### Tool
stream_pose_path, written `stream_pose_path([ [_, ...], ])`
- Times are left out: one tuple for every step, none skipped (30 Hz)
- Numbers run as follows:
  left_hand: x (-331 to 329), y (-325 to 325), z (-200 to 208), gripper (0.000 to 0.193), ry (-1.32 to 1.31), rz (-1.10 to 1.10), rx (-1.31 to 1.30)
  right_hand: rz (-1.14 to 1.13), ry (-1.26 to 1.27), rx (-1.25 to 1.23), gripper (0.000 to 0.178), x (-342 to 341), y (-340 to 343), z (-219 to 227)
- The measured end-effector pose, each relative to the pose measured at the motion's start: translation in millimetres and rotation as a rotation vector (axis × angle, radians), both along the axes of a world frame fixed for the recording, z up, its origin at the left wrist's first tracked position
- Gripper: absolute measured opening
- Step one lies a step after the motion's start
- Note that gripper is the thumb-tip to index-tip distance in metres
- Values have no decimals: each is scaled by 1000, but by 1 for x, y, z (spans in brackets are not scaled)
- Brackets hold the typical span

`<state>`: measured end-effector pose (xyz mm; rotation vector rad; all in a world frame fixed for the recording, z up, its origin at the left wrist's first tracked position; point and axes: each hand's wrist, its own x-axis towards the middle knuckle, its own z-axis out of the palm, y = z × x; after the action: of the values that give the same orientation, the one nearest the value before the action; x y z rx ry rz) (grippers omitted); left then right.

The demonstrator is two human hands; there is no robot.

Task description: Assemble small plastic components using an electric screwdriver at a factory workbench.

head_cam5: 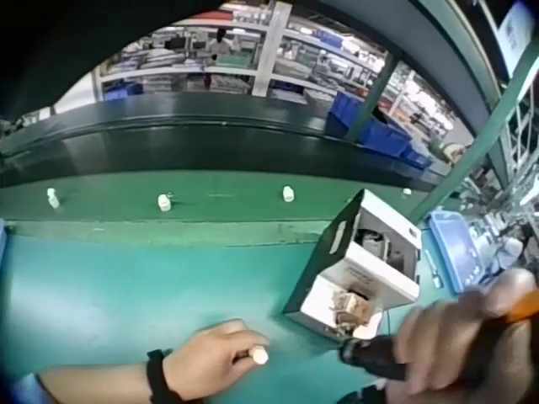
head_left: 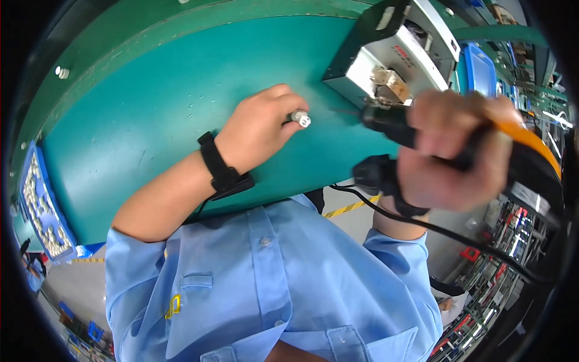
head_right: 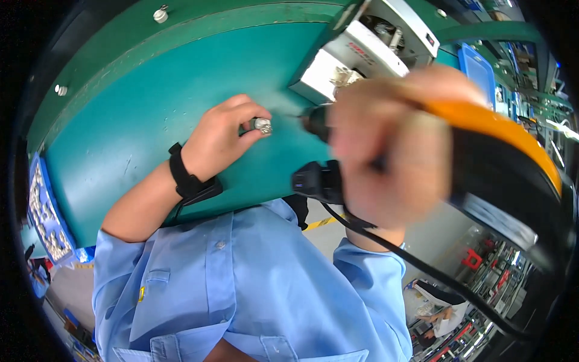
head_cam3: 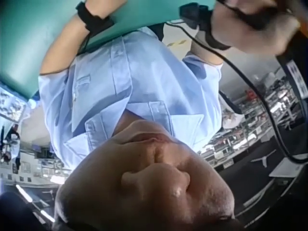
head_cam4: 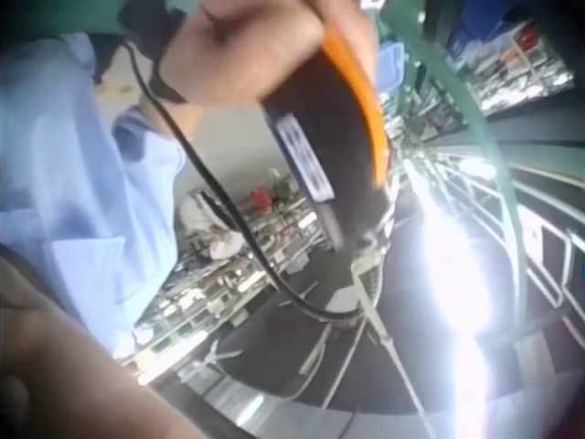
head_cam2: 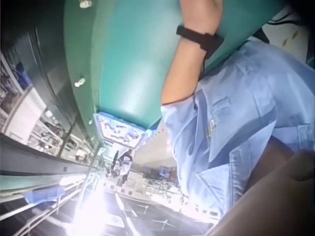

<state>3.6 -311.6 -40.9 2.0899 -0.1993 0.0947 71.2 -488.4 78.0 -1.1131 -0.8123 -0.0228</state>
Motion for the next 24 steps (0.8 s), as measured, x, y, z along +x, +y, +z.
stream_pose_path([
  [-3, -4, 2, 17, 39, 16, -29, -24, -9, -5, 28, 2, -17, 14],
  [-4, -7, 3, 17, 31, -7, -34, -69, -58, -10, 30, 6, -36, 29],
  [-4, -7, 2, 16, -1, -23, -20, -105, -106, -8, 32, 8, -46, 36],
  [-5, -7, 1, 16, -31, -40, -6, -116, -111, -6, 32, 8, -49, 35],
  [-5, -8, 0, 15, -61, -56, 7, -142, -114, -10, 31, 9, -52, 35],
  [-5, -8, 0, 15, -65, -63, 10, -164, -115, -13, 31, 11, -54, 34],
  [-5, -8, 1, 15, -21, -61, -24, -186, -115, -16, 31, 13, -56, 33],
  [-5, -8, 1, 14, 23, -59, -58, -193, -116, -14, 31, 14, -56, 29],
  [-5, -9, 1, 14, 69, -58, -92, -238, -93, -26, 30, 15, -53, 23],
  [-4, -11, 1, 14, 70, -65, -89, -283, -69, -39, 29, 15, -49, 17],
  [-5, -10, 1, 14, 62, -54, -81, -320, -43, -51, 28, 16, -46, 13],
  [-5, -10, 0, 13, 54, -42, -73, -318, -39, -47, 28, 18, -44, 10],
  [-6, -10, -1, 13, 46, -29, -65, -293, -38, -55, 27, 19, -43, 8],
  [-7, -9, 0, 13, 49, -25, -61, -266, -38, -61, 26, 20, -42, 5],
  [-8, -8, 1, 13, 46, -17, -51, -237, -37, -68, 25, 22, -40, 3],
  [-8, -9, 4, 13, 44, -18, -45, -241, -34, -69, 25, 24, -41, 4],
  [-8, -10, 5, 13, 42, -18, -40, -73, -106, -124, 23, 27, -43, 6],
  [-8, -11, 5, 13, 45, -19, -40, 96, -178, -177, 21, 31, -44, 10],
  [-9, -12, 5, 13, 25, -22, -27, 267, -248, -229, 20, 35, -46, 12],
  [-9, -12, 5, 12, 5, -24, -13, 266, -245, -229, 20, 41, -46, 14],
  [-9, -12, 5, 12, -16, -22, 3, 241, -160, -212, 19, 50, -45, 14],
  [-9, -11, 4, 12, -14, -19, 5, 214, -75, -196, 19, 59, -44, 15],
  [-10, -9, 2, 12, -38, -31, 10, 188, 11, -181, 19, 69, -42, 14],
  [-10, -7, 0, 12, -61, -44, 15, 160, 97, -166, 19, 78, -41, 14],
])
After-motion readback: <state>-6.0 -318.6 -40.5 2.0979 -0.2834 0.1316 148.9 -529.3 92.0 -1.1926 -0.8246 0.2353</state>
